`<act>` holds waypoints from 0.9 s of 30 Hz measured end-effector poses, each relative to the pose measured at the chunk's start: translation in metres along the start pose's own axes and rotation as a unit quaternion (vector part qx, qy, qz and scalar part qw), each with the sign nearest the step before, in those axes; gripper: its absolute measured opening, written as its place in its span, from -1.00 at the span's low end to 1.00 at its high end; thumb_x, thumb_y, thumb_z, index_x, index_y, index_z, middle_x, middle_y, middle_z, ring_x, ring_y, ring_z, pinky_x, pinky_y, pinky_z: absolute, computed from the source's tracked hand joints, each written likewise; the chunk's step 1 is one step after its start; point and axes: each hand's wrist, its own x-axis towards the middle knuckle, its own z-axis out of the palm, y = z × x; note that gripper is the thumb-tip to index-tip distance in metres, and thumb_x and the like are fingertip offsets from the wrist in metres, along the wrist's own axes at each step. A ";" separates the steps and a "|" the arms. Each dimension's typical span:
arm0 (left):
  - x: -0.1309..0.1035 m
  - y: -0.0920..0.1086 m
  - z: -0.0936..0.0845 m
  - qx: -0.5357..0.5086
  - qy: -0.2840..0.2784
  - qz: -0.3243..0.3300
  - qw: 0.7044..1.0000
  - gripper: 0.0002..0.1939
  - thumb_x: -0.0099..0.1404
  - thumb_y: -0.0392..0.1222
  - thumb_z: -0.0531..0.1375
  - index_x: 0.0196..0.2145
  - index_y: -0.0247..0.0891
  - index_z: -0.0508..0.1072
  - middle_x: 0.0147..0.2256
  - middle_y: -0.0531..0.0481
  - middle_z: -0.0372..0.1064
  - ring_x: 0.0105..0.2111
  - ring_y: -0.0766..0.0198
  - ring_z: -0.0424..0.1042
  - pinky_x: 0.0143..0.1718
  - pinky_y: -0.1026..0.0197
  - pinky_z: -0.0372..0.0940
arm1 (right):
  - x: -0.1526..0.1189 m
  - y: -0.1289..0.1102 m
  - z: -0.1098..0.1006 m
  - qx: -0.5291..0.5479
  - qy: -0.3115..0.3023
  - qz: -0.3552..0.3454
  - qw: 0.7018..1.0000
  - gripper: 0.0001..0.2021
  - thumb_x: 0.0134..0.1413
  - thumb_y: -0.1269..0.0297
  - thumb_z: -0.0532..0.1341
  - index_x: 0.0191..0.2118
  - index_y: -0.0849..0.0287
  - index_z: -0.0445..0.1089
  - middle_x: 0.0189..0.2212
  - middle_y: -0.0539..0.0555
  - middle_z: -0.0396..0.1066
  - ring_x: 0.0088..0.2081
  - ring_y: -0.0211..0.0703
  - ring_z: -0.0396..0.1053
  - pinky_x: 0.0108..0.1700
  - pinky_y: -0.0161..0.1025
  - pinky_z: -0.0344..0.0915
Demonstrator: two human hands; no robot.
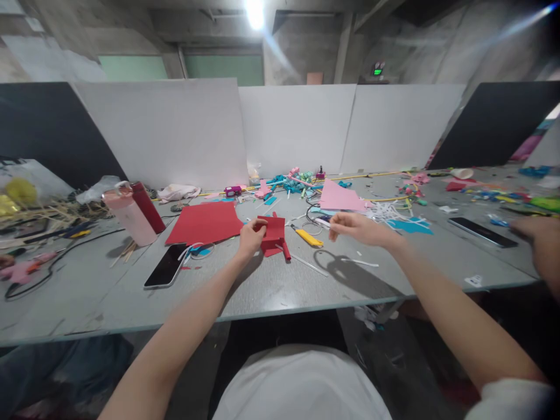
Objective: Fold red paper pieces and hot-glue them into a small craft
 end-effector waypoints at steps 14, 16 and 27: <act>0.040 0.039 0.013 0.088 -0.085 0.195 0.973 -0.78 0.44 -0.10 0.25 -0.08 -0.23 0.63 -0.14 -0.17 0.54 -0.20 0.11 0.47 -0.05 0.12 0.35 | 0.139 0.005 0.077 0.269 0.109 -0.108 0.951 -0.48 0.12 -0.26 0.42 -0.08 0.11 0.53 -0.44 -0.06 0.38 -0.42 -0.21 0.29 -0.31 -0.23 0.29; 0.033 0.037 0.012 0.095 -0.095 0.198 0.971 -0.80 0.48 -0.09 0.22 -0.16 -0.21 0.61 -0.21 -0.15 0.52 -0.20 0.09 0.45 -0.04 0.10 0.33 | 0.136 0.012 0.089 0.311 0.102 -0.112 0.938 -0.48 0.11 -0.27 0.43 -0.10 0.10 0.53 -0.43 -0.05 0.40 -0.40 -0.20 0.34 -0.28 -0.22 0.34; 0.009 0.031 0.009 0.047 -0.043 0.153 0.986 -0.76 0.48 -0.06 0.21 -0.18 -0.17 0.66 -0.22 -0.12 0.56 -0.23 0.12 0.47 -0.11 0.15 0.32 | 0.102 0.005 0.111 0.264 0.139 -0.138 0.945 -0.58 0.23 -0.21 0.39 -0.12 0.06 0.53 -0.24 0.07 0.60 -0.18 -0.04 0.56 -0.01 -0.08 0.50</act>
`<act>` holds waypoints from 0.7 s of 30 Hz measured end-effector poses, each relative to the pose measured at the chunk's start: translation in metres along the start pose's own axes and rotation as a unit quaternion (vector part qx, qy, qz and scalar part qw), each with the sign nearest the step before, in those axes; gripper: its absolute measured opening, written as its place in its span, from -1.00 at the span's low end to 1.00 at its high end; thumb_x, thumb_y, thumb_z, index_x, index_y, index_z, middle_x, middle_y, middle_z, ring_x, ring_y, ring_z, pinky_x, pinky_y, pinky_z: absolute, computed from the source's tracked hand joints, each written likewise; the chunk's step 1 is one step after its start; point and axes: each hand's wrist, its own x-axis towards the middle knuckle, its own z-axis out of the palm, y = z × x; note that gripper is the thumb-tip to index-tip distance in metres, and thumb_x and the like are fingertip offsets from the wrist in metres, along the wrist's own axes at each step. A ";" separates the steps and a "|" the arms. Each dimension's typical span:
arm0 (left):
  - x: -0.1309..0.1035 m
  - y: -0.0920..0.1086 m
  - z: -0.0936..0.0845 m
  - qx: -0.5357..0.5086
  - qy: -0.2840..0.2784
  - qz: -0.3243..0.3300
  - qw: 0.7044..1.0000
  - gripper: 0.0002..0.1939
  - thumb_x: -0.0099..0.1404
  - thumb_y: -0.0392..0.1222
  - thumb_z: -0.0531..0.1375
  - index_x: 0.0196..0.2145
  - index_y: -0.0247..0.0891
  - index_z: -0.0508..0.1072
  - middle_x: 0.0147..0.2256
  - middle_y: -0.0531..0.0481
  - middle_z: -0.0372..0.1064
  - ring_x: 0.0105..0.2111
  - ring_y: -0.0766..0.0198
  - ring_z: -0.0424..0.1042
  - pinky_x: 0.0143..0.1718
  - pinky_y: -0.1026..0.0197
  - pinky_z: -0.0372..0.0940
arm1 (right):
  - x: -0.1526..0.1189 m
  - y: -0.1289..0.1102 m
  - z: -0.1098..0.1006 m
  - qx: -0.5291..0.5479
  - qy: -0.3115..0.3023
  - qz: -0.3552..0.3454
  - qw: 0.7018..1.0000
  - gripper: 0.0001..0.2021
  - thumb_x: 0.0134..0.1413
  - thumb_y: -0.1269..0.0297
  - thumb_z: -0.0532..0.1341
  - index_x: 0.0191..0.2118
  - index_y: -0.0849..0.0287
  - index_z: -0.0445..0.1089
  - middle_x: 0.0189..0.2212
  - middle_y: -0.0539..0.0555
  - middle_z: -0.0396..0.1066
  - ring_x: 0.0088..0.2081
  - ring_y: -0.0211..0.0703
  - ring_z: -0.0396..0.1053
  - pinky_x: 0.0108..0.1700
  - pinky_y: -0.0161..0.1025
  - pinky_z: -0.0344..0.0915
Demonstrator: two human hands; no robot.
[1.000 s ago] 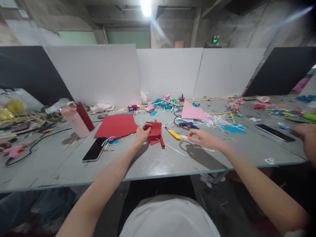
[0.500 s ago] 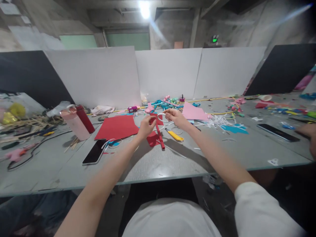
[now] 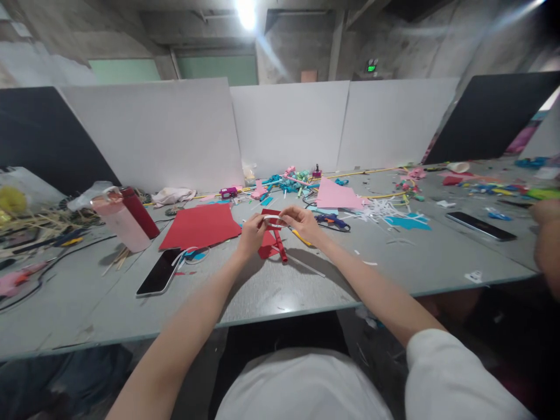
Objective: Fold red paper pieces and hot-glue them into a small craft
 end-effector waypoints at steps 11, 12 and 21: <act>-0.002 -0.008 0.001 -0.129 0.088 -0.159 0.975 -0.53 0.38 0.25 0.26 -0.44 -0.22 0.50 -0.53 0.04 0.39 -0.54 0.26 0.39 -0.46 0.22 0.37 | -0.008 0.011 0.006 -0.273 -0.096 -0.166 0.943 -0.76 0.45 0.07 0.26 0.02 0.09 0.51 -0.05 0.20 0.55 0.03 0.08 0.45 0.19 0.05 0.37; -0.001 -0.010 0.002 -0.140 0.092 -0.169 0.971 -0.50 0.35 0.28 0.28 -0.44 -0.22 0.50 -0.53 0.04 0.39 -0.54 0.27 0.39 -0.47 0.22 0.39 | -0.008 0.013 0.008 -0.283 -0.100 -0.178 0.937 -0.79 0.45 0.11 0.25 0.02 0.09 0.50 -0.04 0.21 0.54 0.05 0.09 0.44 0.20 0.06 0.36; -0.002 -0.016 0.010 -0.232 0.051 -0.222 0.946 -0.37 0.15 0.42 0.42 -0.29 -0.30 0.64 -0.39 -0.07 0.55 -0.48 0.26 0.45 -0.43 0.18 0.46 | -0.010 0.021 0.014 -0.262 -0.061 -0.164 0.949 -0.79 0.50 0.11 0.21 -0.05 0.09 0.52 -0.12 0.16 0.47 -0.01 0.03 0.43 0.13 -0.04 0.36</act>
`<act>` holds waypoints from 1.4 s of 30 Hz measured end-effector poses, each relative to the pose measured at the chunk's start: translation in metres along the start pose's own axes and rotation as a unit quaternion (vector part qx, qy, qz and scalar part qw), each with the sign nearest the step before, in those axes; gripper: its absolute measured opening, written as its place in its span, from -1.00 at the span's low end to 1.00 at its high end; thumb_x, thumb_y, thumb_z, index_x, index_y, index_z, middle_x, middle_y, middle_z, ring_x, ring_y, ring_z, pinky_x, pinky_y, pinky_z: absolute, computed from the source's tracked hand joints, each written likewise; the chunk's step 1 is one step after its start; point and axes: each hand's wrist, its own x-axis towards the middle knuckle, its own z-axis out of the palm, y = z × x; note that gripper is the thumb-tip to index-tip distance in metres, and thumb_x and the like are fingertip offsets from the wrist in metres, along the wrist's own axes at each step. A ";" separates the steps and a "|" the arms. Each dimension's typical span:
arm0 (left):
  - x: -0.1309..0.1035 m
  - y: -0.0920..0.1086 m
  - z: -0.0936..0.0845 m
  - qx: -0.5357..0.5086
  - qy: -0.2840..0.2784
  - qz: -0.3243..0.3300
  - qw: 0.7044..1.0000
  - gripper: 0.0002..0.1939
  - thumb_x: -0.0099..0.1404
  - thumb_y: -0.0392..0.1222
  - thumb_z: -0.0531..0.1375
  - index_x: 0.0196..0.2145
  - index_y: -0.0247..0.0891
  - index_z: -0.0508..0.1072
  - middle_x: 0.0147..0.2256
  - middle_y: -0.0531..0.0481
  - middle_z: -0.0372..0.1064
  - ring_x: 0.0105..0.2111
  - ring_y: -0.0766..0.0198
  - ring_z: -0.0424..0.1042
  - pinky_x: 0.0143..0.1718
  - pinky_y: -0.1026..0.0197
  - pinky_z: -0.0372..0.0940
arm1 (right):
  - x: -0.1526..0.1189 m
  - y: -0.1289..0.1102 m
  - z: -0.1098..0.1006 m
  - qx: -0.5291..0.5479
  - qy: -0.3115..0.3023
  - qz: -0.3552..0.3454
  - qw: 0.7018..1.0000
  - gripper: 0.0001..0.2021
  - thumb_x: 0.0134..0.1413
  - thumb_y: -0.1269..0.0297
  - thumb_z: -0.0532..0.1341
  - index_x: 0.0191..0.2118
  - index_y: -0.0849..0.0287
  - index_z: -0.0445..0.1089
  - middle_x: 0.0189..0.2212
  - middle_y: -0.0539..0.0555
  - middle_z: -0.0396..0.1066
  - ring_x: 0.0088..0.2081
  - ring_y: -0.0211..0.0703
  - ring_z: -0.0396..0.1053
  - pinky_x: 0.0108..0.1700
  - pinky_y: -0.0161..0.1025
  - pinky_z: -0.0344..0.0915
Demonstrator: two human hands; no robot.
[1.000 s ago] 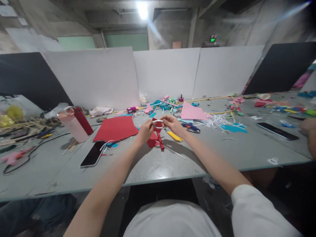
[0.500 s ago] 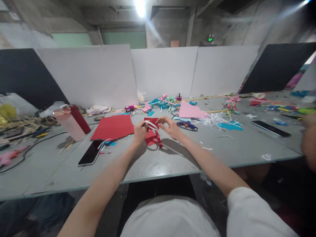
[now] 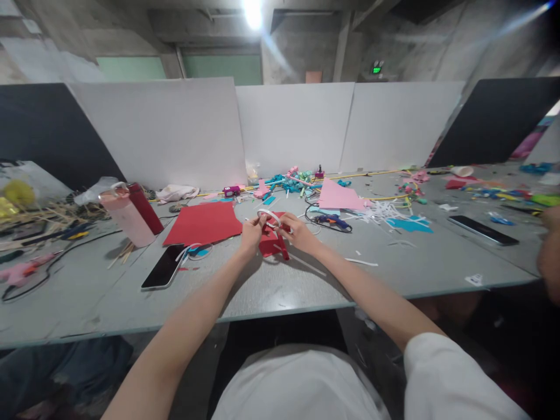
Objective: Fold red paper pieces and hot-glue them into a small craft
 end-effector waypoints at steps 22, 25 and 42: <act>-0.012 0.008 -0.004 0.327 0.024 0.202 0.923 -0.56 0.55 -0.20 0.21 0.33 -0.12 0.44 -0.13 -0.10 0.66 -0.17 0.11 0.63 -0.02 0.10 0.44 | 0.000 0.008 -0.003 -0.021 0.065 0.109 0.992 -0.50 0.51 -0.17 0.12 -0.06 0.17 0.59 -0.35 0.04 0.57 -0.39 -0.17 0.39 -0.25 -0.25 0.28; -0.014 0.005 -0.002 0.364 -0.002 0.229 0.903 -0.72 0.62 -0.19 0.10 0.13 -0.16 0.55 -0.05 -0.17 0.64 -0.08 0.06 0.62 0.03 0.06 0.42 | -0.001 0.009 0.002 -0.043 0.012 0.093 0.995 -0.54 0.57 -0.06 0.04 0.03 0.16 0.56 -0.22 0.11 0.62 -0.26 -0.13 0.48 -0.15 -0.25 0.32; -0.009 0.002 -0.003 0.405 -0.061 0.343 0.845 -0.79 0.54 -0.30 0.16 -0.02 -0.20 0.59 -0.10 -0.22 0.58 -0.01 -0.04 0.53 0.04 -0.10 0.46 | -0.002 -0.006 0.000 -0.116 0.006 0.072 0.991 -0.60 0.57 0.07 0.10 -0.25 0.14 0.55 -0.37 0.07 0.59 -0.37 -0.15 0.47 -0.25 -0.27 0.24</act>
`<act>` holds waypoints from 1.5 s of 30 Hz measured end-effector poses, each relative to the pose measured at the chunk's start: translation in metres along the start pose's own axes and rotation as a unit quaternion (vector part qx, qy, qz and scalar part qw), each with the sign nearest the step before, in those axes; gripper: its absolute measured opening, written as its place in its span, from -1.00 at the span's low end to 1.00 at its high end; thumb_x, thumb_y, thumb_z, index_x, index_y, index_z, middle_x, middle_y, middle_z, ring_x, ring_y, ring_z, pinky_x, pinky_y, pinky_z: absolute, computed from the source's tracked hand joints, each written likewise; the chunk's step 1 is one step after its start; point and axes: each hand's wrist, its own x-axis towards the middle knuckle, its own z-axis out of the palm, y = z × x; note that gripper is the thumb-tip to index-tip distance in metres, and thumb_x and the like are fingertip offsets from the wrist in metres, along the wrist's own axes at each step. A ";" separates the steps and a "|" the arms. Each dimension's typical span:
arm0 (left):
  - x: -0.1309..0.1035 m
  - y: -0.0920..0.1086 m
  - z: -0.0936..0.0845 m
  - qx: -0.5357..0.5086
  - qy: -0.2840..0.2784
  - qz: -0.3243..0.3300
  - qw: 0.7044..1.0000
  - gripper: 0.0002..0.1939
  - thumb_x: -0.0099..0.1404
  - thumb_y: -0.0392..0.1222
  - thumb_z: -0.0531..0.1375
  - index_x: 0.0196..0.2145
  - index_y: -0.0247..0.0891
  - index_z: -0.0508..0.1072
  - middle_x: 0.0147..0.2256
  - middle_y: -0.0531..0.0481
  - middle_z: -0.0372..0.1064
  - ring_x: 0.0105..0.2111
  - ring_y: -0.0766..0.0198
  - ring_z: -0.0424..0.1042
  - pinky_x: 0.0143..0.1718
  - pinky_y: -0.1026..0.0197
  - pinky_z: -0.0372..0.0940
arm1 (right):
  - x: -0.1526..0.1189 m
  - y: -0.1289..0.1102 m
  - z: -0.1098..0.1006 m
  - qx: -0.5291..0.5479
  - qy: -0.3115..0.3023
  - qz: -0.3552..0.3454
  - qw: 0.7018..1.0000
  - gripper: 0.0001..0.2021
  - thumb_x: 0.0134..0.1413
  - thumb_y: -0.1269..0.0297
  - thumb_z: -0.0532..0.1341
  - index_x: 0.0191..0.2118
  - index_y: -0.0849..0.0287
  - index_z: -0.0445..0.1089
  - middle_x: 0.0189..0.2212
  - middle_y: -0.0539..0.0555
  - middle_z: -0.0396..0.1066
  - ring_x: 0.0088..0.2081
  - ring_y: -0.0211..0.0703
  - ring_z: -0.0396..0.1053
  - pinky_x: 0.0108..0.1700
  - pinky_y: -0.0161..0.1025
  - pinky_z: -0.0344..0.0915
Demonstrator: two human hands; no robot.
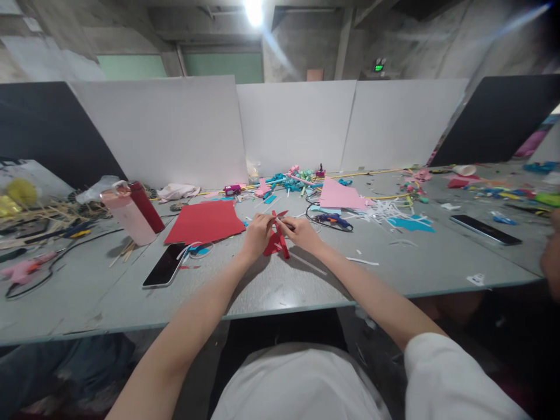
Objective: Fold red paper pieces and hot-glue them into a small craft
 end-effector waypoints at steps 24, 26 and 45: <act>-0.002 0.008 0.005 -0.025 -0.035 -0.033 0.999 -0.78 0.57 -0.21 0.15 -0.01 -0.17 0.61 -0.08 -0.20 0.60 -0.06 0.03 0.58 0.08 -0.04 0.46 | 0.001 0.008 0.002 -0.112 -0.010 0.037 0.993 -0.67 0.57 0.12 0.12 -0.13 0.14 0.59 -0.26 0.20 0.67 -0.29 -0.03 0.60 -0.21 -0.24 0.27; -0.002 0.010 0.004 -0.026 -0.030 -0.036 0.999 -0.79 0.58 -0.20 0.15 -0.03 -0.20 0.61 -0.08 -0.19 0.60 -0.07 0.05 0.58 0.08 -0.03 0.46 | 0.002 0.009 0.002 -0.113 -0.016 0.042 0.993 -0.70 0.56 0.13 0.13 -0.08 0.15 0.57 -0.25 0.21 0.67 -0.29 -0.03 0.61 -0.21 -0.24 0.29; -0.002 0.015 0.007 -0.041 -0.019 -0.077 0.996 -0.82 0.55 -0.24 0.21 -0.05 -0.25 0.63 -0.09 -0.19 0.64 -0.07 0.09 0.62 0.05 0.05 0.46 | 0.000 0.006 -0.001 -0.080 0.011 0.037 0.996 -0.81 0.52 0.21 0.20 0.06 0.11 0.51 -0.15 0.17 0.67 -0.19 -0.01 0.64 -0.14 -0.23 0.37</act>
